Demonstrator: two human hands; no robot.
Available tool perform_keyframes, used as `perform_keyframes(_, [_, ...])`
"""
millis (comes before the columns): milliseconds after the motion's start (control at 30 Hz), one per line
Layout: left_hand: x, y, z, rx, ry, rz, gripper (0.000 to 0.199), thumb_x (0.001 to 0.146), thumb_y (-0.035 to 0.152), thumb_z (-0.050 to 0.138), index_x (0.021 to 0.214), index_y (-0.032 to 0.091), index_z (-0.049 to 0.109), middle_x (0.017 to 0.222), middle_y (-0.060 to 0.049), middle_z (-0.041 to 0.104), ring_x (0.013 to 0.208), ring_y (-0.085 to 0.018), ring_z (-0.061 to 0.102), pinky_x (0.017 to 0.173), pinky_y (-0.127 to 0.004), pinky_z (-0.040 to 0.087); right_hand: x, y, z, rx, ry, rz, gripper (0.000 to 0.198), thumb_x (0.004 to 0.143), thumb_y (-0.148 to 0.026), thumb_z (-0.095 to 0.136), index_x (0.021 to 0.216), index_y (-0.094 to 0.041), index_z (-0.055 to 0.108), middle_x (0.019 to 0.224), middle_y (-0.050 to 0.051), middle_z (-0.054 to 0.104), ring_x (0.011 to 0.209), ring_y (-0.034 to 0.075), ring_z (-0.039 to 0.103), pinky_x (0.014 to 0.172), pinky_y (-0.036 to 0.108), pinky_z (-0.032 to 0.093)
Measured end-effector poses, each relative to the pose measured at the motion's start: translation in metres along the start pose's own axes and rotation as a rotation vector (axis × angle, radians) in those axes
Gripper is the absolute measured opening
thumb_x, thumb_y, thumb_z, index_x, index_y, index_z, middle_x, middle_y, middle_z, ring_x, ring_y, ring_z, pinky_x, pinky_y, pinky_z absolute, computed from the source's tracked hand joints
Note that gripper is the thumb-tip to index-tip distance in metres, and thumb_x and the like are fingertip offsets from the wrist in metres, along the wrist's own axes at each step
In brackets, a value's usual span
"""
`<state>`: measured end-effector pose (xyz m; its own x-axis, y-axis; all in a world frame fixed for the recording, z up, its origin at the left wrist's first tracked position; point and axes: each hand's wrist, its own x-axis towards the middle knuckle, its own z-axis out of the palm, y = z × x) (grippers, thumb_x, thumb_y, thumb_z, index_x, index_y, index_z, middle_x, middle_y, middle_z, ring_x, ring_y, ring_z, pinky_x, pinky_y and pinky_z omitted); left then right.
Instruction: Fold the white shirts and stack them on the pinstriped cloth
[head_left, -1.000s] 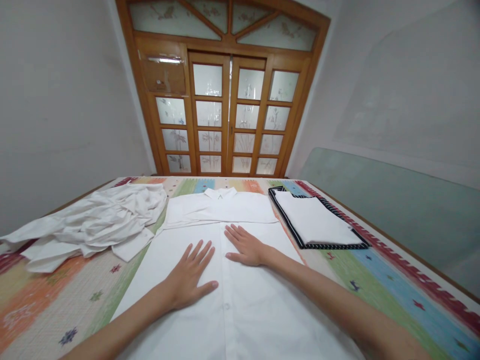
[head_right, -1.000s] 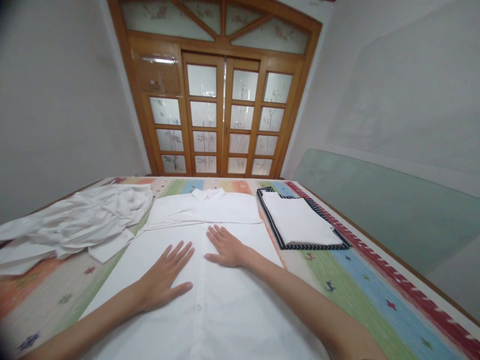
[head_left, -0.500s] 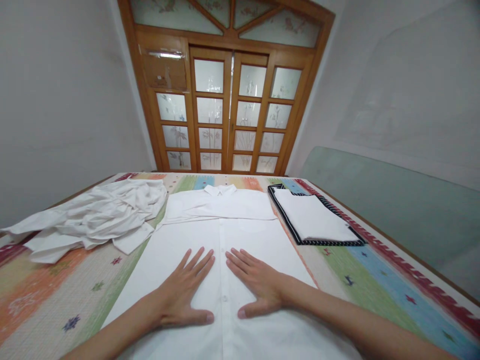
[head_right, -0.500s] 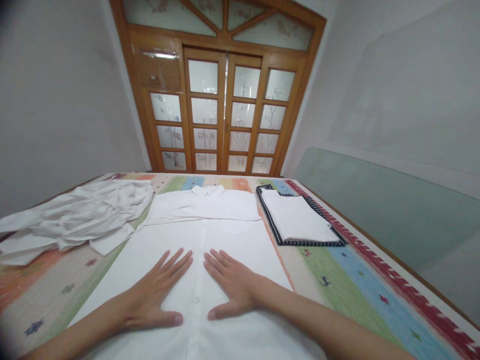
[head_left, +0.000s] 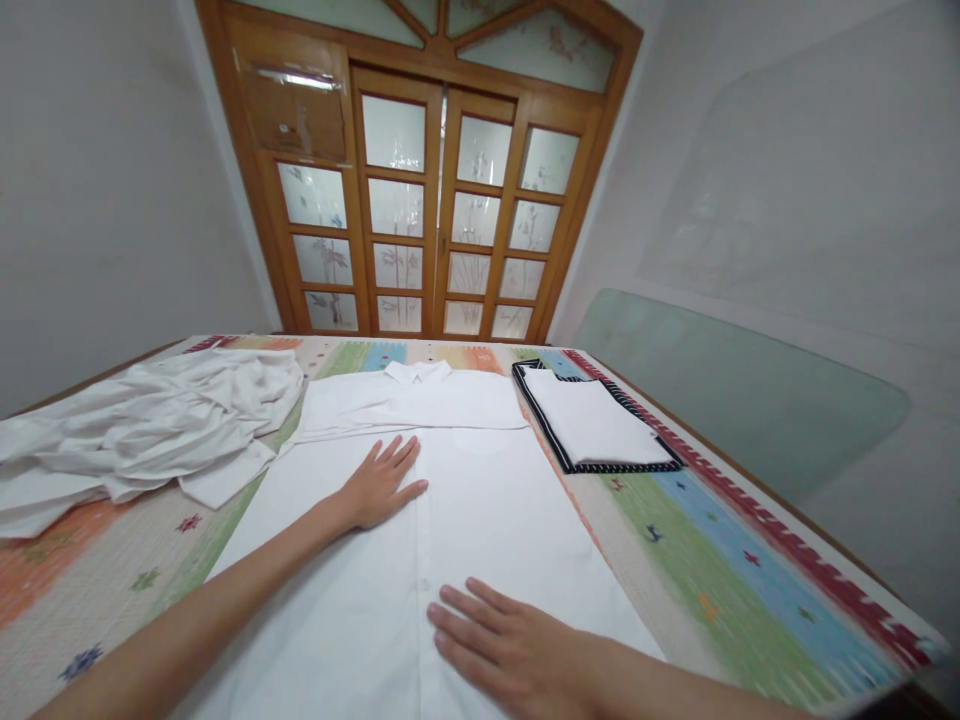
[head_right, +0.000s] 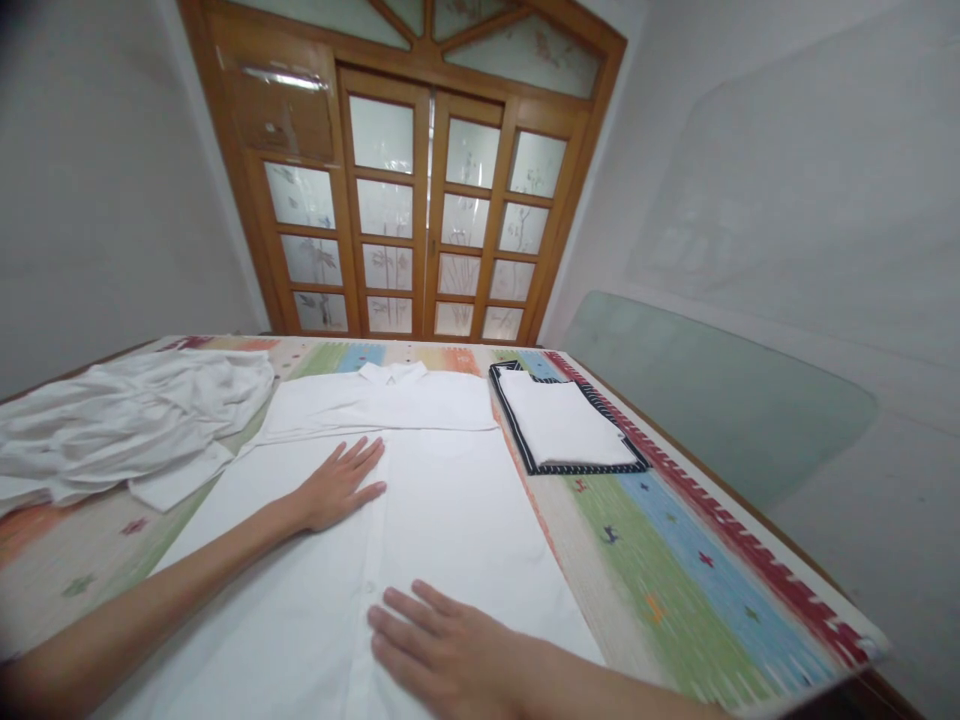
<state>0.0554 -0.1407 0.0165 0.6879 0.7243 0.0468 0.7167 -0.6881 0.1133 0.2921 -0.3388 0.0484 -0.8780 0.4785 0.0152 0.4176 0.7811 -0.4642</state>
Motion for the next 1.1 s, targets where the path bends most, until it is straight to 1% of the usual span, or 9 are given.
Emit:
perform_keyframes(100, [-0.008,0.005,0.005,0.035,0.050,0.026,0.074,0.095,0.064,0.019,0.153,0.017,0.025,0.158,-0.011,0.027,0.147,-0.031,0.021,0.118,-0.051,0.019,0.000,-0.007,-0.003,0.193,-0.080,-0.063,0.051,0.102,-0.026,0.033,0.153,-0.024,0.028,0.157,0.005,0.029,0.146,0.021,0.020,0.120,0.042,0.020])
perform_keyframes(200, [-0.029,0.018,0.009,0.052,0.062,0.073,0.076,0.095,0.064,0.023,0.154,0.016,0.022,0.158,-0.013,0.025,0.147,-0.031,0.018,0.119,-0.051,0.018,0.002,0.003,-0.016,0.438,-0.162,-0.074,0.044,0.100,-0.039,0.040,0.142,-0.026,0.049,0.146,0.002,0.050,0.139,0.022,0.039,0.117,0.040,0.028])
perform_keyframes(267, [-0.048,0.029,0.011,0.046,0.047,0.117,0.077,0.095,0.064,0.025,0.154,0.016,0.016,0.159,-0.013,0.021,0.148,-0.031,0.015,0.119,-0.052,0.017,0.008,0.018,-0.029,0.553,-0.081,0.002,0.045,0.098,-0.049,0.044,0.132,-0.024,0.060,0.132,0.004,0.063,0.127,0.022,0.054,0.111,0.039,0.036])
perform_keyframes(333, [-0.067,0.039,0.010,0.036,0.045,0.168,0.074,0.096,0.061,0.026,0.155,0.019,0.010,0.161,-0.011,0.017,0.149,-0.030,0.011,0.119,-0.052,0.016,0.018,0.037,-0.042,0.572,0.111,0.101,0.050,0.095,-0.055,0.045,0.126,-0.020,0.064,0.125,0.008,0.067,0.119,0.022,0.059,0.107,0.039,0.040])
perform_keyframes(433, [-0.094,0.052,0.008,0.012,0.062,0.226,0.072,0.097,0.057,0.030,0.155,0.025,0.001,0.162,-0.007,0.014,0.149,-0.029,0.010,0.120,-0.053,0.016,0.041,0.062,-0.057,0.416,0.266,0.217,0.055,0.096,-0.058,0.041,0.129,-0.019,0.061,0.138,0.010,0.057,0.131,0.022,0.048,0.114,0.041,0.031])
perform_keyframes(633, [-0.132,0.063,-0.002,0.004,0.073,0.250,0.075,0.096,0.054,0.036,0.154,0.027,-0.003,0.161,-0.003,0.019,0.148,-0.026,0.018,0.120,-0.050,0.022,0.082,0.089,-0.045,0.010,0.151,0.305,0.068,0.099,-0.057,0.031,0.150,-0.013,0.034,0.160,0.012,0.020,0.149,0.024,0.006,0.122,0.045,0.011])
perform_keyframes(833, [-0.157,0.041,0.006,0.119,0.183,0.101,0.069,0.097,0.051,0.039,0.154,0.031,0.006,0.158,0.000,0.027,0.145,-0.023,0.029,0.118,-0.044,0.026,0.077,0.092,-0.013,-0.244,0.175,0.299,0.069,0.099,-0.055,0.031,0.154,-0.013,0.023,0.160,0.013,0.018,0.149,0.027,0.008,0.121,0.049,0.013])
perform_keyframes(967, [-0.176,0.024,0.010,0.180,0.248,0.000,0.070,0.096,0.052,0.040,0.155,0.030,0.008,0.157,-0.002,0.031,0.143,-0.022,0.032,0.118,-0.041,0.026,0.055,0.088,-0.008,-0.285,0.198,0.268,0.068,0.099,-0.055,0.034,0.156,-0.021,0.018,0.160,0.010,0.020,0.149,0.026,0.011,0.120,0.050,0.015])
perform_keyframes(1100, [-0.195,0.016,0.006,0.168,0.220,-0.040,0.070,0.095,0.055,0.040,0.154,0.033,0.009,0.157,0.001,0.032,0.143,-0.023,0.034,0.118,-0.040,0.026,0.036,0.082,-0.007,-0.291,0.177,0.256,0.073,0.097,-0.057,0.037,0.156,-0.022,0.014,0.161,0.009,0.018,0.149,0.027,0.009,0.120,0.051,0.014])
